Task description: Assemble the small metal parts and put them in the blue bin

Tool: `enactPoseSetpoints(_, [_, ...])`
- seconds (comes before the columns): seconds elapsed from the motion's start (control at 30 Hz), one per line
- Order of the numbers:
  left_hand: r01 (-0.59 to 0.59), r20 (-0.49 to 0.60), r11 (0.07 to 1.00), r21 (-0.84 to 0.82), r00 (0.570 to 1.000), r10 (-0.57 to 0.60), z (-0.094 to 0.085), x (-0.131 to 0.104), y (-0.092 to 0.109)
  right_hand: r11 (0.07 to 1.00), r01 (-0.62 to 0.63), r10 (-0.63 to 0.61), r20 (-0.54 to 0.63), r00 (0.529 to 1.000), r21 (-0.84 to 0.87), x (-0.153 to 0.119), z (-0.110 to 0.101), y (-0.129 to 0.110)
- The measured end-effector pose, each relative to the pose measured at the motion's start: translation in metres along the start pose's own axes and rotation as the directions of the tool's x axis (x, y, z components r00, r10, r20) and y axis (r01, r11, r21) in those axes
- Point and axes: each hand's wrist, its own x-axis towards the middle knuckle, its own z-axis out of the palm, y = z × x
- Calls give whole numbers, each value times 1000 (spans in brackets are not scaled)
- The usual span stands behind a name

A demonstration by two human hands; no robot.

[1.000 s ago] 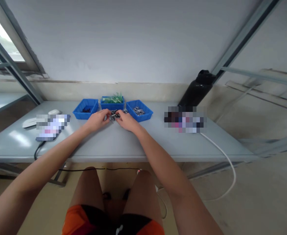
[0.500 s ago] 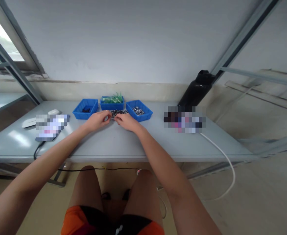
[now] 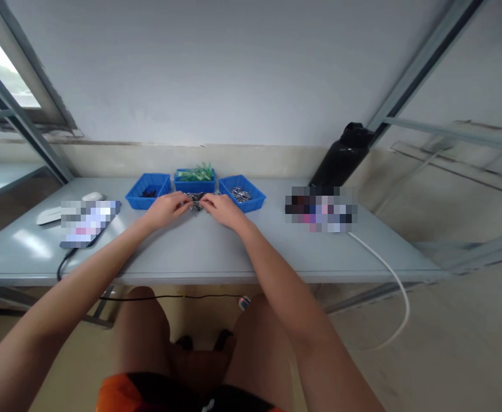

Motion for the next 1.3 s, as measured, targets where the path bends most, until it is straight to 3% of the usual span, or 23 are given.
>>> enactPoseSetpoints(0.3, [-100,-128,990,-101,988,87,-2,0,3,999,28,-31,54,998,41,-1,-1,-3])
enactPoseSetpoints(0.43, [-48,-153,995,-90,988,34,-4,0,-1,998,45,-44,-28,999,36,-1,-4,-3])
enactPoseSetpoints(0.67, [25,-13,1000,-7,1000,-25,-3,0,-4,998,65,-67,-119,991,-14,-1,-5,-4])
enactPoseSetpoints(1.03, [-27,-203,986,-163,979,-7,-7,1,-2,992,124,-128,-156,980,-34,-3,-10,-4])
enactPoseSetpoints(1.3, [-12,-184,983,-183,983,-22,4,4,-7,997,60,-71,-257,964,-47,-4,-12,-8])
